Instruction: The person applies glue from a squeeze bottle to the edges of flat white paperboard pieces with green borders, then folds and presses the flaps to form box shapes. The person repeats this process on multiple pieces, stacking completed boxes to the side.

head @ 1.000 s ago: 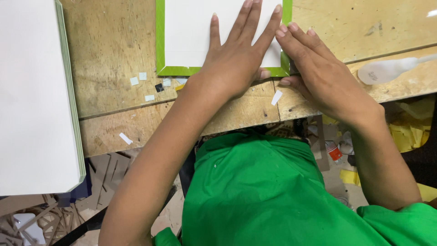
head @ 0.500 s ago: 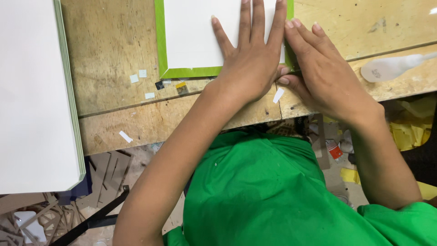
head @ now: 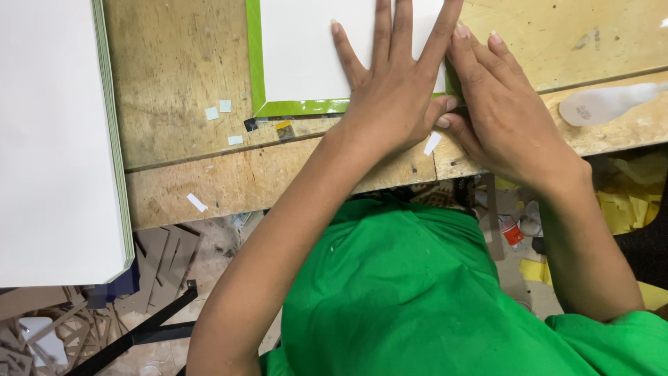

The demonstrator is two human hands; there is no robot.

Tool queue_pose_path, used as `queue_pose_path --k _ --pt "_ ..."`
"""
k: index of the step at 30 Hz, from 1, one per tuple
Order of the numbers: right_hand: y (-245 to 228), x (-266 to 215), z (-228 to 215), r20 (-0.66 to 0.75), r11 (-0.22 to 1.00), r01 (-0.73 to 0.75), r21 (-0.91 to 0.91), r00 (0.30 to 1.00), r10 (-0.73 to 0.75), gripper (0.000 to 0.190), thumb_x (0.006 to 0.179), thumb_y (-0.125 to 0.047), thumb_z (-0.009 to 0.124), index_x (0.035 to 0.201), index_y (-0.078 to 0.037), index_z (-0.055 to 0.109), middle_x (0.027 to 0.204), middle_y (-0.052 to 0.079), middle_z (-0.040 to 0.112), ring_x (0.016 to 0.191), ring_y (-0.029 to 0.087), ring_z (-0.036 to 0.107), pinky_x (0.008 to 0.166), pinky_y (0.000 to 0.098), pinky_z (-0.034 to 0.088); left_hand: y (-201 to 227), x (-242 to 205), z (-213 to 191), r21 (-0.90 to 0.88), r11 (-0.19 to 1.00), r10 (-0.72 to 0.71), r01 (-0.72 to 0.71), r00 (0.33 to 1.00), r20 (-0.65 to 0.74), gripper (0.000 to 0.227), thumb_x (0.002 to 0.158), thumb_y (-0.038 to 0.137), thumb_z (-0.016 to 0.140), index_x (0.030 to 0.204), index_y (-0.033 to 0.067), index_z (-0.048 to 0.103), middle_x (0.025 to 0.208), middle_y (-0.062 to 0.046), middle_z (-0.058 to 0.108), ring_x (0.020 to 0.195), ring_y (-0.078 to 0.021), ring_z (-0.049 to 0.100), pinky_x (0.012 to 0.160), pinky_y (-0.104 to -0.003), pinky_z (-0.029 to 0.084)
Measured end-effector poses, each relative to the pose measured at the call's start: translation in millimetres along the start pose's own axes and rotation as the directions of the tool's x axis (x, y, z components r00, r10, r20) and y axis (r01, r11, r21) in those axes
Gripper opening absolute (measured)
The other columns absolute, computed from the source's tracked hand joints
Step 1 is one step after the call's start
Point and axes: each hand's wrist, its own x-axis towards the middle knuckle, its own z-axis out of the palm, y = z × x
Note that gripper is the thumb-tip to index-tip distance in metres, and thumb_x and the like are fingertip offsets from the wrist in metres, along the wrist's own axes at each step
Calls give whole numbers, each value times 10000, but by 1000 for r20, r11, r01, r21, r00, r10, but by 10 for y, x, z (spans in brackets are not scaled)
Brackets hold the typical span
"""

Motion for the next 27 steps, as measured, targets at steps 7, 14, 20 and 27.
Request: queue_pose_path --k 7,14,20,27 --pt "-14 -27 -6 -57 996 0 86 998 5 750 1083 -85 620 1619 74 121 1685 294 299 1545 479 410 1318 602 295 -4 35 41 48 999 -11 13 999 -46 1069 1135 751 737 1638 302 -92 1713 -276 -39 1542 -491 -109 1070 -863 -47" --pt "-31 -27 -3 -32 997 -36 73 999 38 792 1015 -17 665 1606 104 152 1699 259 226 1554 495 391 1324 593 284 36 -52 -41 66 998 -4 9 998 -67 1012 1209 761 709 1676 307 -65 1707 -283 -102 1546 -509 -131 1105 -853 -25" --pt "-105 25 -54 -40 992 -67 108 997 71 895 1048 -216 644 1641 -62 -9 1692 224 350 1561 436 375 1323 581 245 -263 -133 301 -489 796 86 -356 867 -491 636 1196 526 313 1693 308 -19 1826 31 149 1757 -276 120 1365 -745 -94" --pt "-129 2 -69 -74 988 -67 142 994 78 903 998 -251 672 1637 -41 70 1625 216 451 1442 453 508 1281 615 292 80 -786 285 -170 944 80 -283 696 -714 488 934 -68 709 1389 -27 537 1363 -197 667 1304 -326 629 1235 -523 452"
